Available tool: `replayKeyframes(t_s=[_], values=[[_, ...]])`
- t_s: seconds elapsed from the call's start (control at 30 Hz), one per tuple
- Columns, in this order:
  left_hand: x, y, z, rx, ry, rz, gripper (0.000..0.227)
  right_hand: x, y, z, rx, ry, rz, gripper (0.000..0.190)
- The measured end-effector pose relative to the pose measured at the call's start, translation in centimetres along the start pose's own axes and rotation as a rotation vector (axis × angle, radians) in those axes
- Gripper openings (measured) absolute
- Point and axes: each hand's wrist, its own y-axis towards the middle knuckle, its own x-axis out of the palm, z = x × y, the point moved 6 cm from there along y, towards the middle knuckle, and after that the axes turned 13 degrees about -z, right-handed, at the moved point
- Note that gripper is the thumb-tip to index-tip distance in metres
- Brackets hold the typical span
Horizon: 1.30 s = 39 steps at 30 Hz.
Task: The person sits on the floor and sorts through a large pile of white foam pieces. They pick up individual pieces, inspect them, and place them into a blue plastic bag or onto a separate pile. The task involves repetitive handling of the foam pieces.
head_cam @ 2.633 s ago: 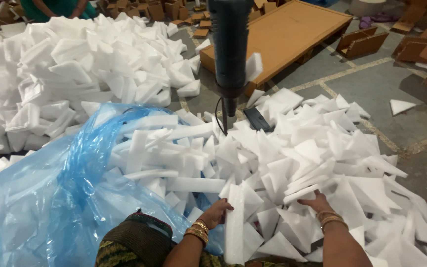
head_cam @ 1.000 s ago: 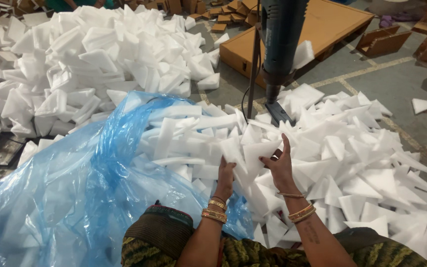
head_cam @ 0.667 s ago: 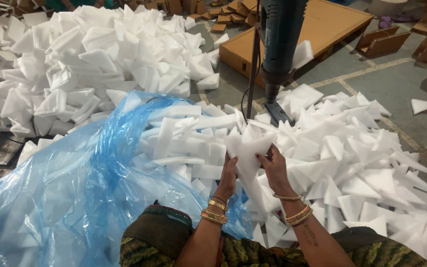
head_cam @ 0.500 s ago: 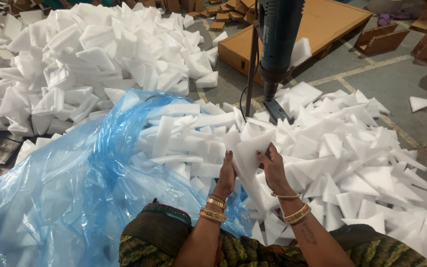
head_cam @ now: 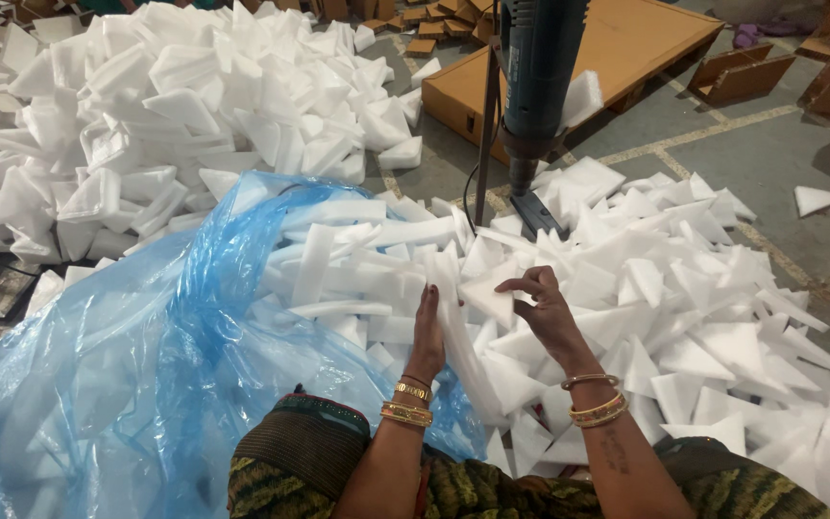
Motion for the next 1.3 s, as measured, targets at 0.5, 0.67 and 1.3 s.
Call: replayKeyframes(t_s=[0.5, 0.67, 1.3], values=[[1.7, 2.0, 1.4, -0.464, -0.592, 0.071, 0.067, 0.6, 0.1, 3.9, 0.173, 0.167, -0.186, 0.029], [2.4, 2.2, 3.4, -0.496, -0.606, 0.011, 0.06, 1.1, -0.1, 0.9, 0.243, 0.24, -0.258, 0.055], [3.6, 2.7, 6.3, -0.449, -0.41, -0.105, 0.064, 0.8, -0.6, 1.9, 0.326, 0.144, -0.238, 0.056]])
